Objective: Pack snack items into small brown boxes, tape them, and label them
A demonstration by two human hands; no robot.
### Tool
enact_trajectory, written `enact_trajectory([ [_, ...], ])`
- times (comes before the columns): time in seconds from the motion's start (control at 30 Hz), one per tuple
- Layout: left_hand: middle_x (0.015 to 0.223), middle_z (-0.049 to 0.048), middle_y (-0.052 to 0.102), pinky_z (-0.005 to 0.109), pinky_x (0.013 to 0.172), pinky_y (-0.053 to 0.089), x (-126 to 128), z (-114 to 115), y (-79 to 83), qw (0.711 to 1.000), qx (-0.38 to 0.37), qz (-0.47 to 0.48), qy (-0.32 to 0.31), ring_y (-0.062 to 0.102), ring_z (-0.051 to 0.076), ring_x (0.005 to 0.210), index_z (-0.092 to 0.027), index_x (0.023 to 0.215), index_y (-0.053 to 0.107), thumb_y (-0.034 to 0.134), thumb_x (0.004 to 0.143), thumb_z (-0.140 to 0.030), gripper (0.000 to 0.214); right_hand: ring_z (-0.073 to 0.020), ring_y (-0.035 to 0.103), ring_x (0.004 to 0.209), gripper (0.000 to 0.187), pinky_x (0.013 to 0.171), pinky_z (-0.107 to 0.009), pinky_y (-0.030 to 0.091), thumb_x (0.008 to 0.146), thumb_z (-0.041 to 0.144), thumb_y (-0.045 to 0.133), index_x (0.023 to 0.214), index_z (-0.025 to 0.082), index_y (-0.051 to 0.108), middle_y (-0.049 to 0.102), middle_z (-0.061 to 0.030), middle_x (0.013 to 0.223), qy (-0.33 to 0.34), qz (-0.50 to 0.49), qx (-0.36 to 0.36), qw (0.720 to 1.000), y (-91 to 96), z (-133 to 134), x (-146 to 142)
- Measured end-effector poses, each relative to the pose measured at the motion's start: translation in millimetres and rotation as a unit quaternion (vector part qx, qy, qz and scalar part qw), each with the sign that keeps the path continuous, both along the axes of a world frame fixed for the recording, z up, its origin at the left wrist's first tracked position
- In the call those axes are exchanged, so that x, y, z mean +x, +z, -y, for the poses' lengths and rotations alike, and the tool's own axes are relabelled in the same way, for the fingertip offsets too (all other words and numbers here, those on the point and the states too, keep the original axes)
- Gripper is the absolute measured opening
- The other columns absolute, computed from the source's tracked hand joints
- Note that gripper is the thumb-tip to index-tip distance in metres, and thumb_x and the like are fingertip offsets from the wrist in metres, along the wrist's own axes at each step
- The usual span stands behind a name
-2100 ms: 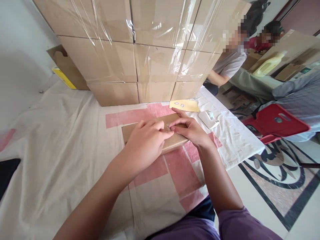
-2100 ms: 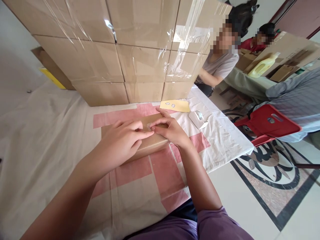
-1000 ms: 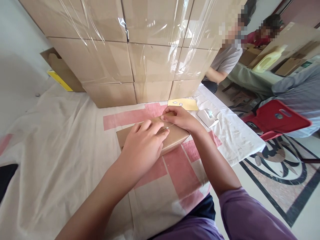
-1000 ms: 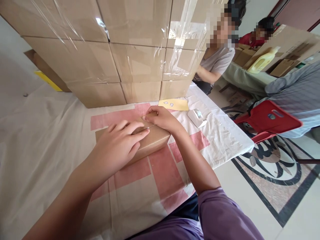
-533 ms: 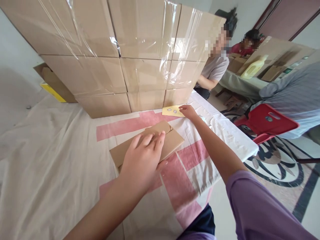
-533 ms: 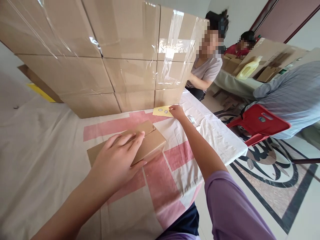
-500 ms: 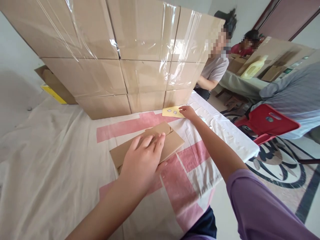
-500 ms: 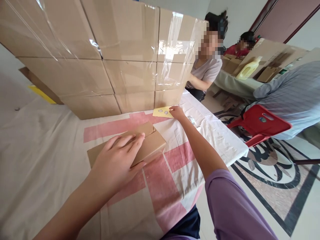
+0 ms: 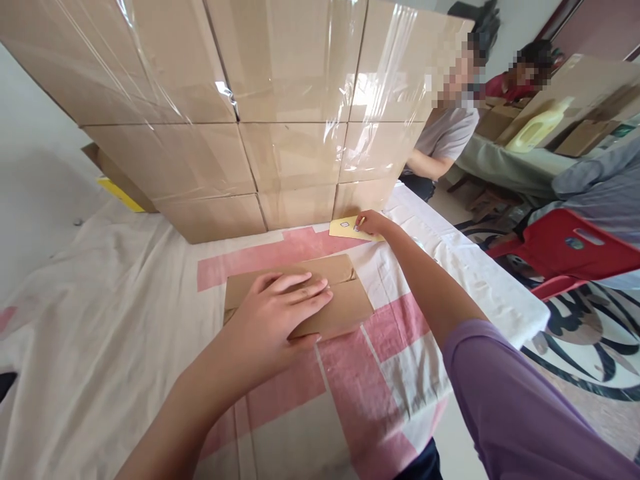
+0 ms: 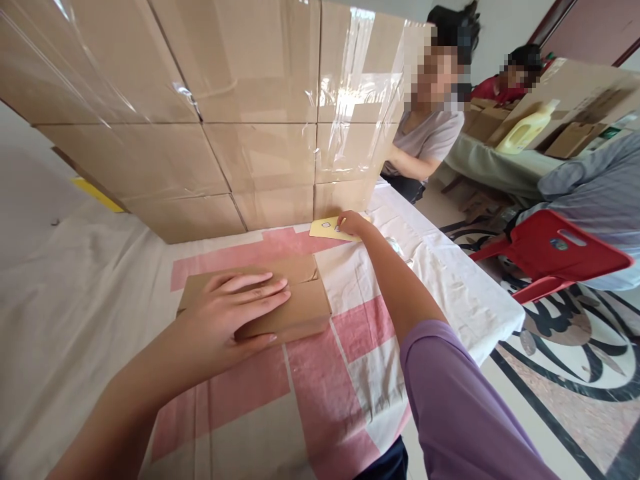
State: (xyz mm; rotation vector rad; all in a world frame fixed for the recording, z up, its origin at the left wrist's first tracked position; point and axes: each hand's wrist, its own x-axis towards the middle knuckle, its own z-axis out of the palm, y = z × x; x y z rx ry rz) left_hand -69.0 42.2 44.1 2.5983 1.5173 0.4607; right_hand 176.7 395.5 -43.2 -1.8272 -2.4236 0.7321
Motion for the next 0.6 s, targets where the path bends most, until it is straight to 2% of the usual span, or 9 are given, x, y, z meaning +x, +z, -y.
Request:
enact_trajectory([
  [0.17, 0.151, 0.0035, 0.06, 0.049, 0.114, 0.044, 2, -1, 1.9, 1.0, 0.002, 0.002, 0.006, 0.052, 0.029, 0.143, -0.029, 0.143, 0.061, 0.071, 0.093, -0.042, 0.053, -0.0159, 0.057, 0.066, 0.041, 0.064, -0.028, 0.045, 0.08, 0.014, 0.067, 0.119, 0.022, 0.071, 0.071, -0.0075, 0.099, 0.047, 0.022, 0.001, 0.999, -0.7, -5, 2],
  [0.27, 0.15, 0.0031, 0.061, 0.049, 0.113, 0.045, 1, -2, 3.2, 1.0, 0.003, -0.004, 0.007, 0.053, 0.029, 0.142, -0.03, 0.142, 0.062, 0.071, 0.093, -0.042, 0.052, -0.0186, 0.059, 0.074, 0.038, 0.07, -0.03, 0.047, 0.078, 0.014, 0.068, 0.114, 0.024, 0.072, 0.071, -0.0079, 0.108, 0.071, 0.03, 0.008, 0.997, -1.9, -7, 0],
  [0.4, 0.15, 0.0028, 0.061, 0.05, 0.114, 0.045, 1, -3, 2.3, 1.0, 0.001, -0.006, 0.009, 0.053, 0.029, 0.142, -0.03, 0.142, 0.062, 0.072, 0.093, -0.042, 0.052, -0.0201, 0.061, 0.078, 0.032, 0.075, -0.03, 0.048, 0.078, 0.012, 0.07, 0.108, 0.022, 0.074, 0.072, -0.0078, 0.106, 0.088, 0.036, 0.019, 0.995, -1.2, -7, 0],
  [0.6, 0.153, 0.0016, 0.059, 0.05, 0.116, 0.043, 1, -4, 0.7, 1.0, -0.006, -0.003, 0.009, 0.051, 0.028, 0.144, -0.03, 0.144, 0.06, 0.07, 0.094, -0.042, 0.052, -0.0224, 0.064, 0.094, 0.04, 0.085, -0.03, 0.047, 0.092, 0.021, 0.066, 0.132, 0.022, 0.067, 0.072, -0.0097, 0.116, 0.114, -0.009, 0.083, 0.99, -1.2, 6, -5],
])
